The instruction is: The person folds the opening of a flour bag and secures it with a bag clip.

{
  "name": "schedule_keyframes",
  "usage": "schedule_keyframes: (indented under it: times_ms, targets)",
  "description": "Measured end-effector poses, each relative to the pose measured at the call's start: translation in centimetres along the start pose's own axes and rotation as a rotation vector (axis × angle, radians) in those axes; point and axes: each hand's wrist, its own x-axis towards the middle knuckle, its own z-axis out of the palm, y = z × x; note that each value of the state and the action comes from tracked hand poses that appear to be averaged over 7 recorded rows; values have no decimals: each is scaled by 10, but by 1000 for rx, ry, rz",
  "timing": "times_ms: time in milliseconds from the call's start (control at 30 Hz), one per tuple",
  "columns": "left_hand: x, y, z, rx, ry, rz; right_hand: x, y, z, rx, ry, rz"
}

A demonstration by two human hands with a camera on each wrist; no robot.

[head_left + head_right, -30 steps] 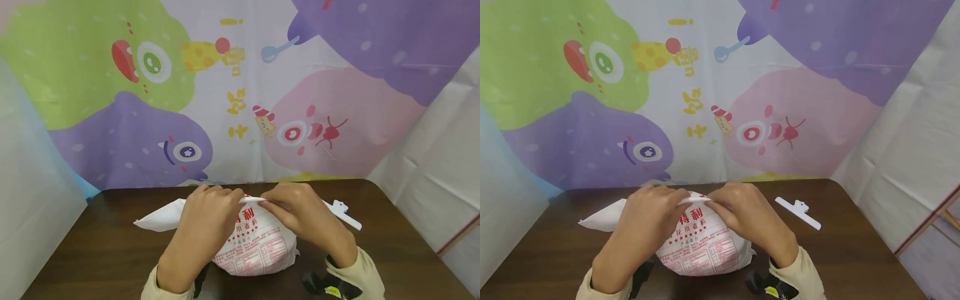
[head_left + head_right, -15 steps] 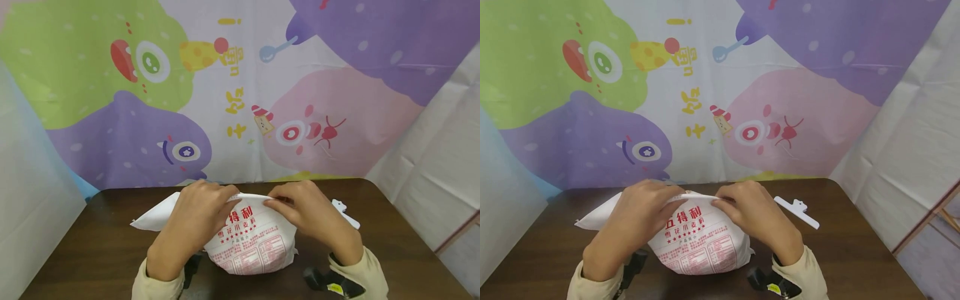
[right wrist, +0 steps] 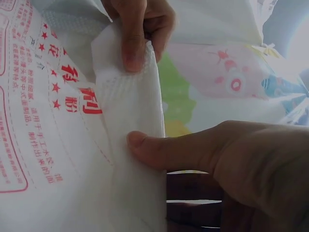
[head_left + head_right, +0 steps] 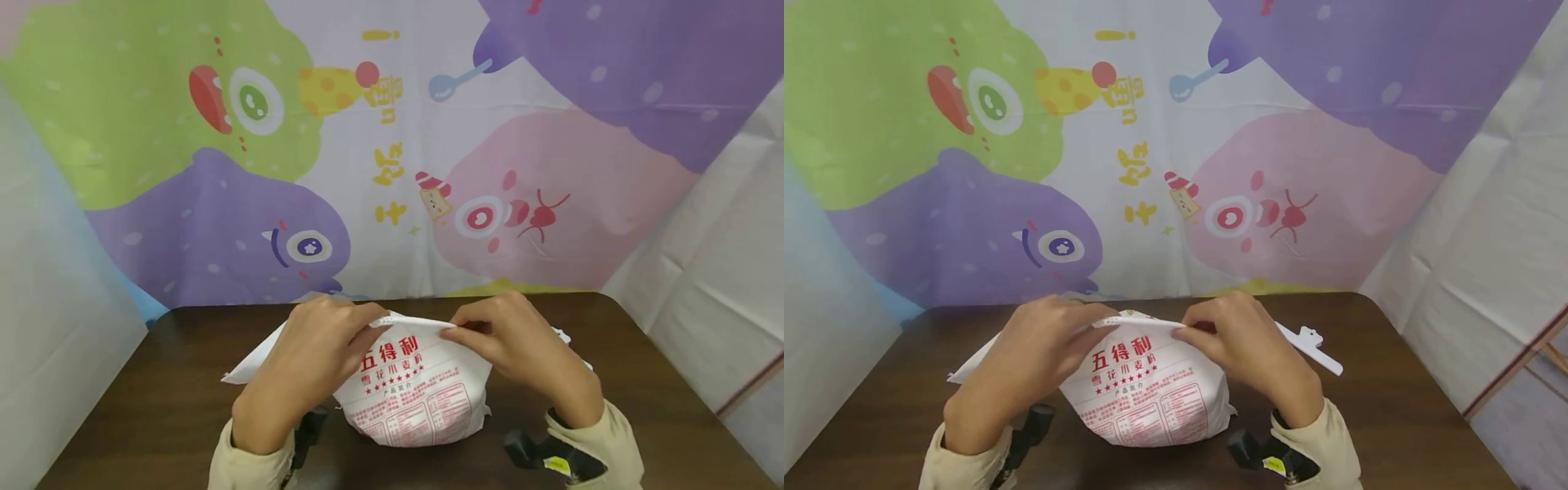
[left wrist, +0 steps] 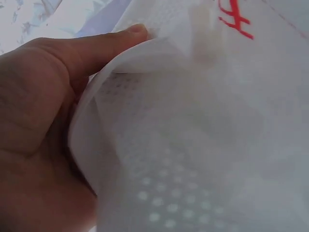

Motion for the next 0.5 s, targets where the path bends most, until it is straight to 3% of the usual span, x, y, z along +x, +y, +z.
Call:
schedule_keyframes:
  times_ms: [233,333,500]
  targets:
    - [4,2,9,-28,71,59,-4,4,-2,68,-25,30]
    - [4,4,8,-10,63,46,-1,-1,2,78,13,-21]
    - [4,9,6,23,49,40,5,-15,13,112,160,-170]
